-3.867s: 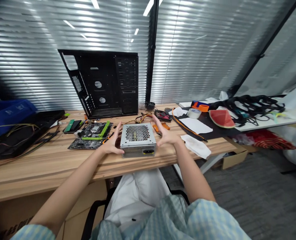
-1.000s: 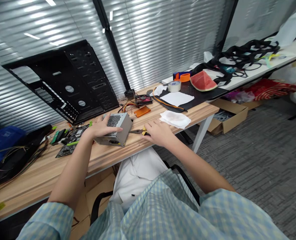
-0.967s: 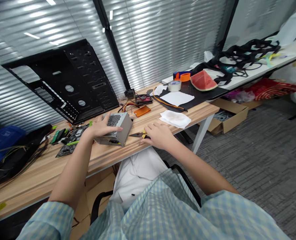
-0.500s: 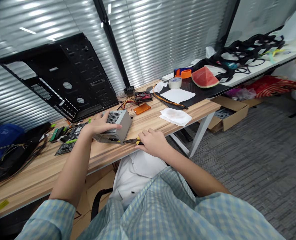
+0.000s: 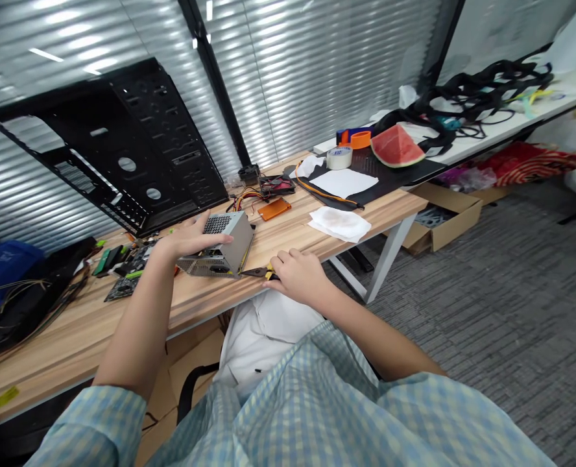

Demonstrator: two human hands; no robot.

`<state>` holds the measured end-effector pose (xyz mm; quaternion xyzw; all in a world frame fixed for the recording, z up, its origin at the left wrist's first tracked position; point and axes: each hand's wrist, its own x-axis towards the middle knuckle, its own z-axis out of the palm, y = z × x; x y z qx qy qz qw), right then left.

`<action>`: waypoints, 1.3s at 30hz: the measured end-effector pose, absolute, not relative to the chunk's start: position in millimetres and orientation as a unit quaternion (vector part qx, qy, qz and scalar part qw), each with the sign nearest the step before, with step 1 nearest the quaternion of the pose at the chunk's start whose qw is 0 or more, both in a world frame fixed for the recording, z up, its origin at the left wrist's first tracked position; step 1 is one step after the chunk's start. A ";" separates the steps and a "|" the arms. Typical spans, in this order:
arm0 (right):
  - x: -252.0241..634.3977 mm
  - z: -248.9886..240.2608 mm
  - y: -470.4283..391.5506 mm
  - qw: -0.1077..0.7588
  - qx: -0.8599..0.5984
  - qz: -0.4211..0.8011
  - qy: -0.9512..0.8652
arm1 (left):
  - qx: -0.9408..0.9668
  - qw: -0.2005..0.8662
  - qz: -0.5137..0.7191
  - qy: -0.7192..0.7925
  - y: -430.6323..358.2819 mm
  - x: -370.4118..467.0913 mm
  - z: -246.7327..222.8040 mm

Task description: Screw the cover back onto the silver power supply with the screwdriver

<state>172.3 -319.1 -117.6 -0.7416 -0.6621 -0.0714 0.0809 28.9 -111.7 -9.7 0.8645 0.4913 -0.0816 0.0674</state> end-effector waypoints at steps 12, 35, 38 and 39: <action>172.9 -119.7 -319.5 0.091 -0.738 -0.078 -0.664 | 0.862 0.056 -0.090 0.496 -113.1 29.5 -8.0; 170.8 -120.3 -319.3 0.091 -0.739 -0.075 -0.664 | 0.862 0.055 -0.097 0.495 -116.4 32.1 -4.8; 170.6 -119.6 -318.6 0.094 -0.739 -0.073 -0.663 | 0.861 0.060 -0.100 0.496 -115.8 31.6 -5.3; 170.3 -119.3 -318.5 0.095 -0.739 -0.073 -0.663 | 0.861 0.060 -0.102 0.495 -115.5 31.4 -5.6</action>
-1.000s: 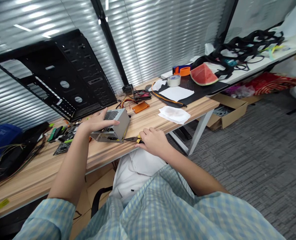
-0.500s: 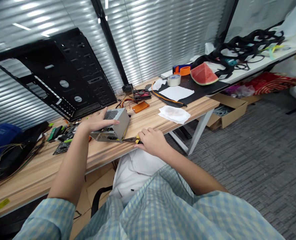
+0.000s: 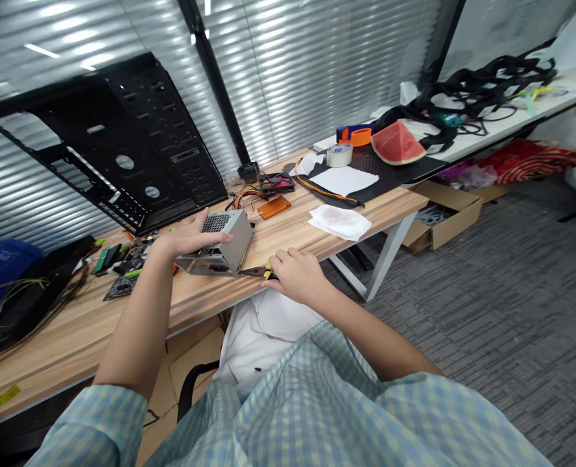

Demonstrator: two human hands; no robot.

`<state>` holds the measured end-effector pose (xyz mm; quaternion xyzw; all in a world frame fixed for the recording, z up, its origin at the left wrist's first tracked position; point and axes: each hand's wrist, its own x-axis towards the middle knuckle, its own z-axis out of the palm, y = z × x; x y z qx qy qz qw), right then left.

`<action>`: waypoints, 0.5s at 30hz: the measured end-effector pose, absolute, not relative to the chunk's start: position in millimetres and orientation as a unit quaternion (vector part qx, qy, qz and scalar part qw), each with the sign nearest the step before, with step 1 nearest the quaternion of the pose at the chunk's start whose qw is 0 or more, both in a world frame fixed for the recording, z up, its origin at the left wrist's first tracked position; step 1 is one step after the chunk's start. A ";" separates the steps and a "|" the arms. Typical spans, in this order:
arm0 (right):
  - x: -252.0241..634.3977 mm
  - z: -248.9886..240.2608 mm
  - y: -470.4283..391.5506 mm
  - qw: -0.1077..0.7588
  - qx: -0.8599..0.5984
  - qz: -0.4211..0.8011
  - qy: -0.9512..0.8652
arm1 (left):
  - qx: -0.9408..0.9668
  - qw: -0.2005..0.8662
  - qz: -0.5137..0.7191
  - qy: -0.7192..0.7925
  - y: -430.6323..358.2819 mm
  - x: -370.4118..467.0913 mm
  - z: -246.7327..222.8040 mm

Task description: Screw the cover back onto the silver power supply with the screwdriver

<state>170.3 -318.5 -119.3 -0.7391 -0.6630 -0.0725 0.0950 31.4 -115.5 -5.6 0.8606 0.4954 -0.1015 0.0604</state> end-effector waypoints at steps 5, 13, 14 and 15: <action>167.7 -114.6 -317.6 0.087 -0.737 -0.073 -0.667 | 0.862 0.053 -0.107 0.493 -115.1 30.9 -6.2; 166.8 -85.4 -306.6 0.056 -0.740 -0.019 -0.670 | 0.863 0.039 -0.112 0.490 -114.0 30.1 -10.1; 167.6 -81.8 -305.9 0.051 -0.741 -0.012 -0.669 | 0.864 0.039 -0.113 0.490 -113.6 30.0 -11.0; 168.4 -79.0 -305.8 0.046 -0.742 -0.007 -0.669 | 0.864 0.040 -0.112 0.490 -113.3 29.9 -11.9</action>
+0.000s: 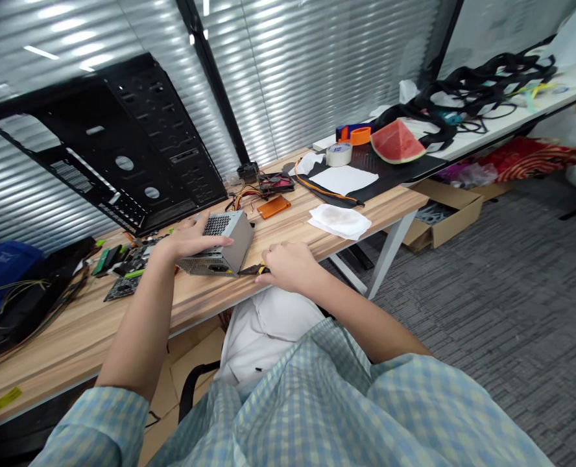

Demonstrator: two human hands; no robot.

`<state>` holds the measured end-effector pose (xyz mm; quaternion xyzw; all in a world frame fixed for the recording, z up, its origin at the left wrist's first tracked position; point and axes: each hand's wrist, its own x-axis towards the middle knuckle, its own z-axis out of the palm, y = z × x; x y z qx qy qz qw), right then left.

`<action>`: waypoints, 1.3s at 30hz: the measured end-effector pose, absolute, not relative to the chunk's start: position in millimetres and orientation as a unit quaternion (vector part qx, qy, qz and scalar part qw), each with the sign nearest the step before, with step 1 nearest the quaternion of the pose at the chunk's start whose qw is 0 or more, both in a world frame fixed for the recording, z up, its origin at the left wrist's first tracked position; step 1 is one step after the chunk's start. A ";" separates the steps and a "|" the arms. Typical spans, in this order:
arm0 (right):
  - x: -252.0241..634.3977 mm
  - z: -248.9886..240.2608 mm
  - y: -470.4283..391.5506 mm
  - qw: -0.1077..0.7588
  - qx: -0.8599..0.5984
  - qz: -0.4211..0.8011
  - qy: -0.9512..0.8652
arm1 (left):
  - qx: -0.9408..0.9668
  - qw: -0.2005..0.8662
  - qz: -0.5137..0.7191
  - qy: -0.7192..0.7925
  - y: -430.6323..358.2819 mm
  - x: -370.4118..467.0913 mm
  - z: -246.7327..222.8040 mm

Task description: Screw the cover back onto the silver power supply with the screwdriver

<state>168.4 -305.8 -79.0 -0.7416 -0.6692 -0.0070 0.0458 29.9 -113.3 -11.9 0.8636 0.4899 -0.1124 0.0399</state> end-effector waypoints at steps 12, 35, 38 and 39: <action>178.0 -84.2 -319.8 0.038 -0.776 -0.007 -0.629 | 0.857 0.057 -0.107 0.500 -110.2 28.3 -18.6; 218.1 -128.3 -228.3 0.168 -0.881 -0.078 -0.436 | 0.873 0.052 -0.101 0.474 -108.0 24.7 -15.9; 219.3 -124.1 -225.1 0.165 -0.883 -0.066 -0.434 | 0.875 0.059 -0.093 0.471 -107.3 23.7 -15.4; 219.0 -122.5 -224.0 0.168 -0.879 -0.073 -0.440 | 0.875 0.061 -0.090 0.471 -107.4 23.5 -15.3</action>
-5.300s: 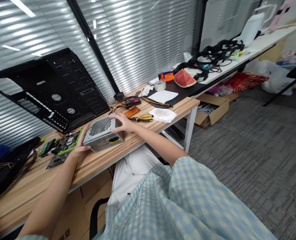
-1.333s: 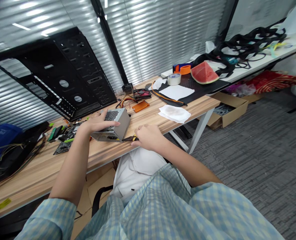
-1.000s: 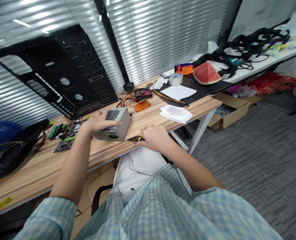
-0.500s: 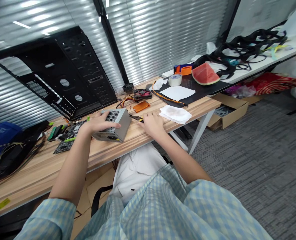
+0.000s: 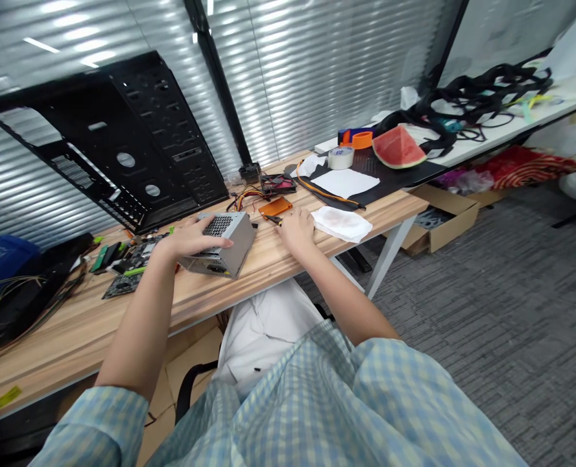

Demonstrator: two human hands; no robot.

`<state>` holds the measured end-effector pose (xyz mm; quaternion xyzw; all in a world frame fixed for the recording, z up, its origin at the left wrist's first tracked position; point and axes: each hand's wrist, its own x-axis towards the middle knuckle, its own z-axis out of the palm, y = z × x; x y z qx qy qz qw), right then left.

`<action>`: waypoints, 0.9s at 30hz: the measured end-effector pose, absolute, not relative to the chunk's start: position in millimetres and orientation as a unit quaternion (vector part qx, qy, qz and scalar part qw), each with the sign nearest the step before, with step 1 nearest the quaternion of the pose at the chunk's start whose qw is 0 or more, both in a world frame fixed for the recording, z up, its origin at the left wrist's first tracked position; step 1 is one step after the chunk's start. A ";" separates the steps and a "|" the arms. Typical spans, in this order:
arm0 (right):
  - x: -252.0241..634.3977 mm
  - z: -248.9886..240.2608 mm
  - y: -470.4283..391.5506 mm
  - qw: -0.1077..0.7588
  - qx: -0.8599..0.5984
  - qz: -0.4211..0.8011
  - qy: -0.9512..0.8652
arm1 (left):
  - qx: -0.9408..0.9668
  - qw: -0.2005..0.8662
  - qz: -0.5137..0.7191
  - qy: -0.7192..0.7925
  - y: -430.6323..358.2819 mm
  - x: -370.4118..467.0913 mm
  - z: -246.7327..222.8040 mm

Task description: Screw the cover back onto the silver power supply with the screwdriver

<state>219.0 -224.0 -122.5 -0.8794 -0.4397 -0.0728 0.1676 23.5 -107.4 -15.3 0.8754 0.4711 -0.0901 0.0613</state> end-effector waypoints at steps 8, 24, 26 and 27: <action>219.5 -117.7 -195.5 0.297 -0.700 0.000 -0.650 | 0.875 0.049 -0.075 0.476 -110.2 23.1 -16.2; 229.6 -136.7 -171.2 0.478 -0.594 0.146 -0.631 | 0.870 0.073 -0.035 0.486 -115.0 20.2 -17.9; 230.0 -137.9 -170.6 0.477 -0.595 0.140 -0.631 | 0.868 0.076 -0.035 0.490 -117.4 20.1 -18.3; 230.1 -138.5 -170.5 0.477 -0.596 0.136 -0.632 | 0.866 0.077 -0.036 0.493 -118.7 19.9 -18.6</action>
